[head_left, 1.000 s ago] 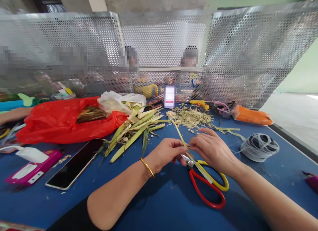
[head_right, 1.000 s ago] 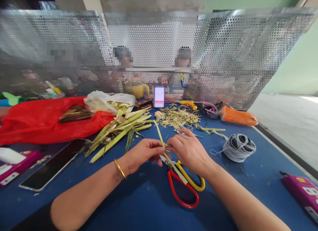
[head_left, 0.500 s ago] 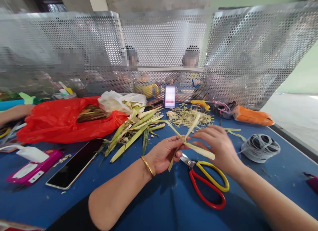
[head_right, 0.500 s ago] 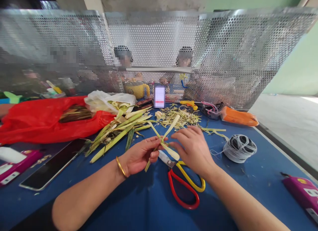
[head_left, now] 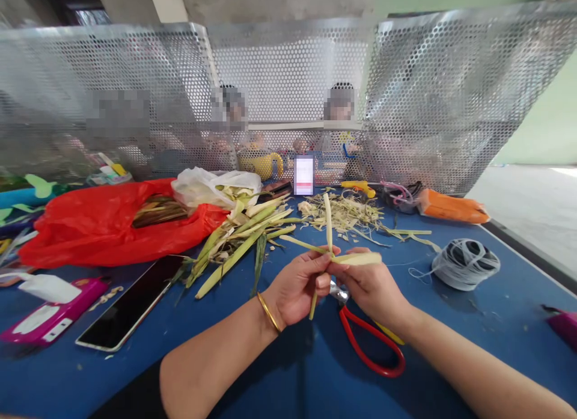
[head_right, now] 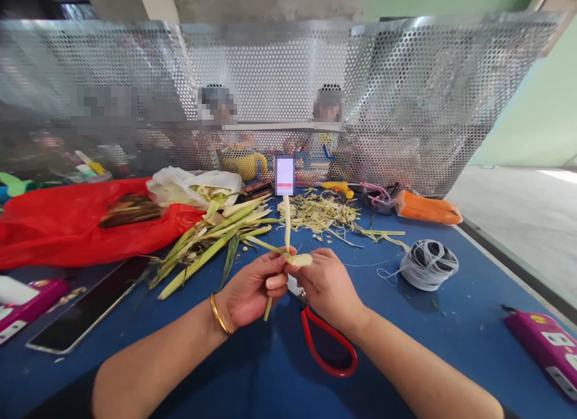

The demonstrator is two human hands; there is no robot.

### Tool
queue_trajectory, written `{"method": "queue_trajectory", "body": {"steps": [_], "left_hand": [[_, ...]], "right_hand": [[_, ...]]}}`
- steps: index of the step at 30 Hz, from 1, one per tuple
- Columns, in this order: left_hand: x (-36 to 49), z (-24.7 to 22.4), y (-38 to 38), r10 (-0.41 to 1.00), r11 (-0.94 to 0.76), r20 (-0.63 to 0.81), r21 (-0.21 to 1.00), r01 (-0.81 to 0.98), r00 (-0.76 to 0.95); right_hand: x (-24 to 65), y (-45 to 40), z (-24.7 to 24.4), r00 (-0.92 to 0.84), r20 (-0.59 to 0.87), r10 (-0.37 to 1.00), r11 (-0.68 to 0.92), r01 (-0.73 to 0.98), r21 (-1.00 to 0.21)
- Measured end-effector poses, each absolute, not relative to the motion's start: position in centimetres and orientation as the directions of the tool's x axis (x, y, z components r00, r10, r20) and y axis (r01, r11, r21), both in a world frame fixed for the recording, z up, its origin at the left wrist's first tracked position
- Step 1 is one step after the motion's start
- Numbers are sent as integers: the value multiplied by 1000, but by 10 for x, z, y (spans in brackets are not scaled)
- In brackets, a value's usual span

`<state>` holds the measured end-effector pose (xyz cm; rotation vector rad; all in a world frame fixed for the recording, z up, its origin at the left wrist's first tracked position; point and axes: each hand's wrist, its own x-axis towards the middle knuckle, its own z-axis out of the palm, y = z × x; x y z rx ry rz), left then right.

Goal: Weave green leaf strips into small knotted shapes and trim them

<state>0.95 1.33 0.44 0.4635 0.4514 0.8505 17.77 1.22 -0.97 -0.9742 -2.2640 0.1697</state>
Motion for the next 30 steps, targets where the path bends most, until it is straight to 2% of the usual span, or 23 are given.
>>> {"method": "queue_trajectory", "body": {"steps": [4,6,8,10,11,13,15,17,20,23,25,27,30], "left_hand": [[11,4,12,775,595,-246,597,-539,583],[9,5,14,798,541,-231,683,-492,556],[7,5,17,845,465,-223,756,-461,487],[4,6,21,878,435,-259,786,-440,403],[3,6,22,885,435,-285,791,-431,369],[2,7,25,893,431,-314,804,-410,323],[2,7,26,906,402,-300,833,-381,300],[3,6,26,921,361,-276,871,-334,275],[5,2,24,947,285,-232,925,-251,221],[8,-3,24,962,247,-212,946,-212,173],[8,-5,24,961,252,-219,947,-201,171],[8,-6,25,960,252,-223,952,-174,171],[7,-1,22,958,230,-209,969,-92,195]], "right_hand": [[177,13,-11,-528,529,664,701,685,-196],[179,16,-11,-526,541,656,708,678,-199],[181,19,-8,-482,550,681,702,645,-303],[183,20,-1,-347,546,763,631,584,-511],[184,20,3,-247,514,822,557,537,-633],[187,20,12,-98,354,930,363,394,-844],[189,18,20,-130,138,982,166,238,-957],[190,16,24,-301,-32,953,23,179,-984],[188,12,23,-437,-161,885,-36,280,-959],[184,8,19,-459,-159,874,41,395,-918],[183,6,20,-475,-125,871,156,509,-847],[184,4,24,-456,1,890,333,648,-685],[186,3,30,-386,380,841,522,763,-380]]}}
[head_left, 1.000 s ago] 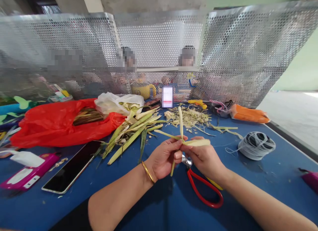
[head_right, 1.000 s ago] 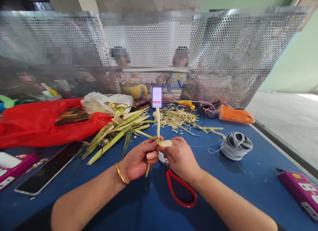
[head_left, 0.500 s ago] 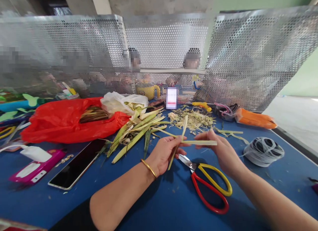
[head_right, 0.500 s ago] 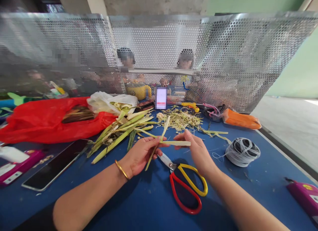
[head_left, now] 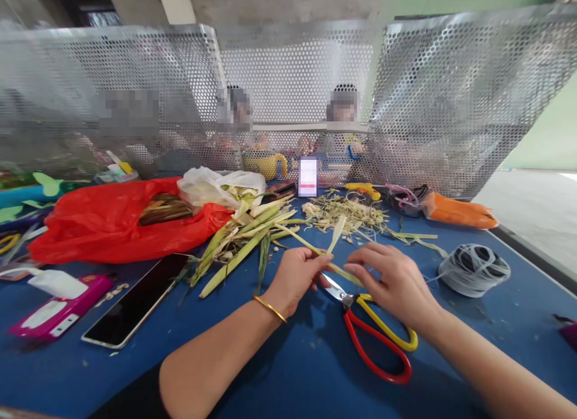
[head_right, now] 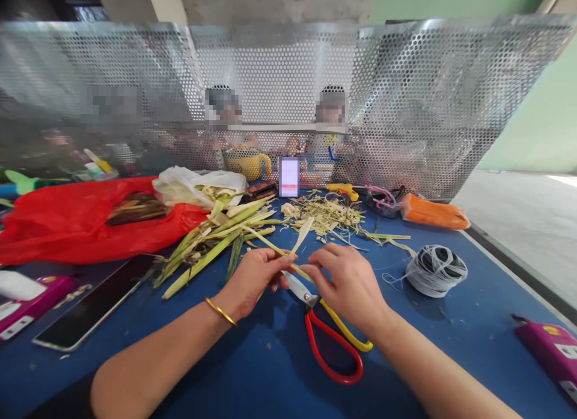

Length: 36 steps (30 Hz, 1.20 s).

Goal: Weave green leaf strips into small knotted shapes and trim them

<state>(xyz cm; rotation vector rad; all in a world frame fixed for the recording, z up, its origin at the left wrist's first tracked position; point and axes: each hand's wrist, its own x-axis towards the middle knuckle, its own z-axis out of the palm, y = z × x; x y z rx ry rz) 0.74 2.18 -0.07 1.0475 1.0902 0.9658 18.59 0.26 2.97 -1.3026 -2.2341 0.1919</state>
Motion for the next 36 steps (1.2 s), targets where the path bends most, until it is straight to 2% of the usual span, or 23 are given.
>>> {"method": "queue_trajectory", "body": {"steps": [1,3,6,9,10,12,14,16,18,20,22,27,32,36], "left_hand": [[8,2,19,947,227,-208,973,-52,245],[10,6,11,884,225,-222,973,43,411],[15,8,-2,770,200,-261,965,168,583],[20,2,-8,720,217,-315,949,230,618],[21,0,-8,721,227,-326,945,236,611],[21,-4,-5,747,254,-340,940,227,572],[20,-4,-1,789,300,-346,938,173,508],[18,-1,4,827,369,-359,927,64,434],[16,3,8,837,451,-390,889,-79,384],[13,6,10,824,515,-412,831,-211,388],[11,9,12,815,542,-396,779,-315,423],[8,13,12,799,579,-365,682,-447,478],[10,11,11,862,465,-279,769,-439,424],[13,5,10,879,437,-273,792,-426,392]], "right_hand": [[186,3,31,-363,470,805,542,770,-335],[186,3,30,-331,510,794,547,755,-362],[182,4,27,-356,318,879,477,642,-600],[176,4,24,-404,114,908,310,461,-832],[175,3,24,-386,108,916,276,412,-868],[174,1,24,-292,196,936,302,384,-872],[175,-3,25,-197,337,920,391,477,-787],[177,-7,25,-205,461,864,476,632,-611],[177,-11,25,-312,548,776,562,736,-377],[175,-14,25,-430,605,671,628,762,-155],[172,-16,25,-492,642,587,647,763,-6],[169,-17,23,-541,653,530,628,768,127],[168,-16,13,-616,591,521,634,743,216],[163,-17,5,-780,500,377,739,579,345]]}}
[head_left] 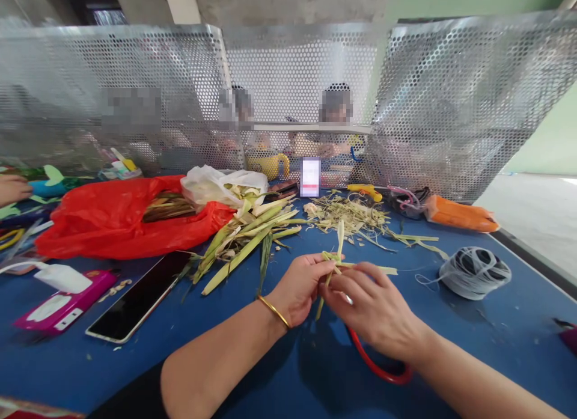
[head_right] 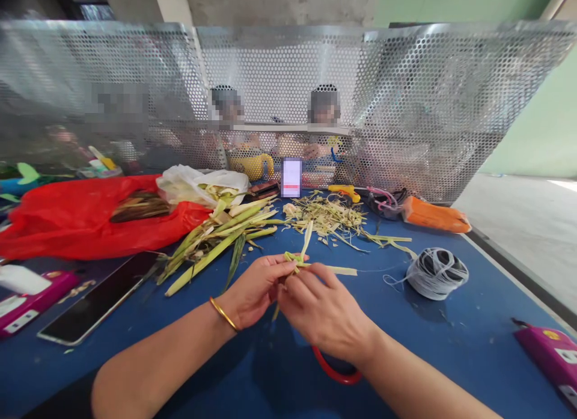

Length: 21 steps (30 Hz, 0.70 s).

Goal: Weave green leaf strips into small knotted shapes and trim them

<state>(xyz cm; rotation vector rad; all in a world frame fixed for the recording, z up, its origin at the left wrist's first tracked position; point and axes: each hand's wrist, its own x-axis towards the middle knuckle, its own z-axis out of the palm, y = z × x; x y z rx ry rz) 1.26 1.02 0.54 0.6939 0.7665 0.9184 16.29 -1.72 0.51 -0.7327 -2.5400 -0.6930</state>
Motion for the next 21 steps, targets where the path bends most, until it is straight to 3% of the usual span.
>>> {"method": "queue_trajectory", "body": {"steps": [3,5,7,9,11,13,16,21], "left_hand": [[14,3,10,866,459,-288,781,-423,409],[14,3,9,864,457,-277,782,-423,421],[14,5,9,869,441,-270,801,-404,414],[13,6,10,876,424,-267,825,-373,402],[12,7,10,876,410,-261,846,-342,406],[12,8,10,879,392,-253,866,-310,405],[12,9,10,888,369,-253,890,-267,383],[16,5,9,920,326,-245,911,-252,305]], "right_hand": [[160,-18,2,-829,464,312,792,497,355],[161,-18,3,-753,545,369,799,557,229],[164,-16,6,-561,649,513,747,664,-16],[168,-11,8,-304,649,698,614,720,-324],[171,-4,9,-123,497,859,437,682,-587],[172,2,7,-67,297,952,275,611,-742],[171,5,4,-60,157,986,163,572,-804],[167,4,-3,-50,180,982,177,561,-809]]}}
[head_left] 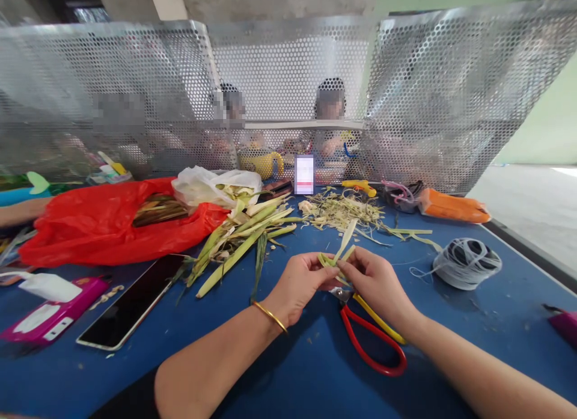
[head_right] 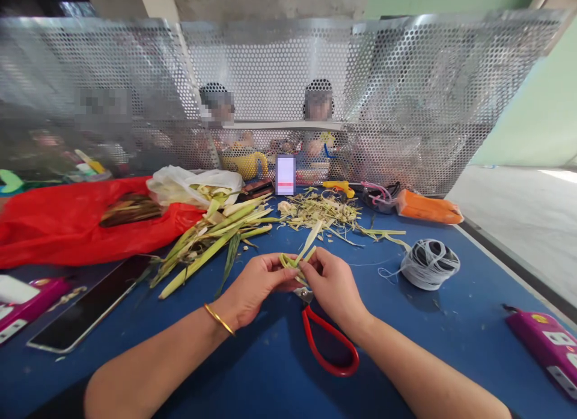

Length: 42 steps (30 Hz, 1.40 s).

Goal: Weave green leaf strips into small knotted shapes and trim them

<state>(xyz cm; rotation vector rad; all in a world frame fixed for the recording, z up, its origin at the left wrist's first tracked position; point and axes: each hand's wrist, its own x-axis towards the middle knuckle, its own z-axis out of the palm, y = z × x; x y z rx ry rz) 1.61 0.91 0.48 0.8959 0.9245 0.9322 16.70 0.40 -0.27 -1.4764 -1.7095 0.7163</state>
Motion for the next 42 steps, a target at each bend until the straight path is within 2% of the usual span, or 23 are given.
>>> {"method": "queue_trajectory", "body": {"steps": [7,12,17,19,21,23,25,27,31,36,42], "left_hand": [[16,-1,15,945,325,-304,904,-277,120],[12,-1,22,972,233,-228,936,-263,48],[11,-5,23,990,139,-132,978,-156,54],[11,-6,22,992,110,-100,987,-120,83],[12,-6,21,990,74,-62,993,-90,130],[12,-7,19,982,31,-17,997,-70,188],[13,-6,18,969,-14,27,998,-55,245],[12,-4,16,955,-44,55,998,-42,292],[11,1,12,918,-70,67,998,-8,391],[16,1,8,908,71,-42,996,-53,417],[21,-2,5,918,256,-197,957,-135,344]], "right_hand": [[169,4,-2,-104,131,986,165,483,-860],[174,0,12,-357,217,908,380,490,-784],[176,1,16,-472,192,860,403,400,-823],[176,0,17,-509,314,802,557,445,-701],[176,-2,19,-537,486,690,724,535,-436],[176,-4,20,-541,619,569,769,617,-167],[177,-3,20,-521,683,512,742,669,-47],[178,0,18,-485,687,541,710,702,-64],[179,6,11,-392,581,713,571,806,-157],[176,5,6,-301,482,823,433,882,-189],[175,5,1,-181,320,930,321,824,-467]]}}
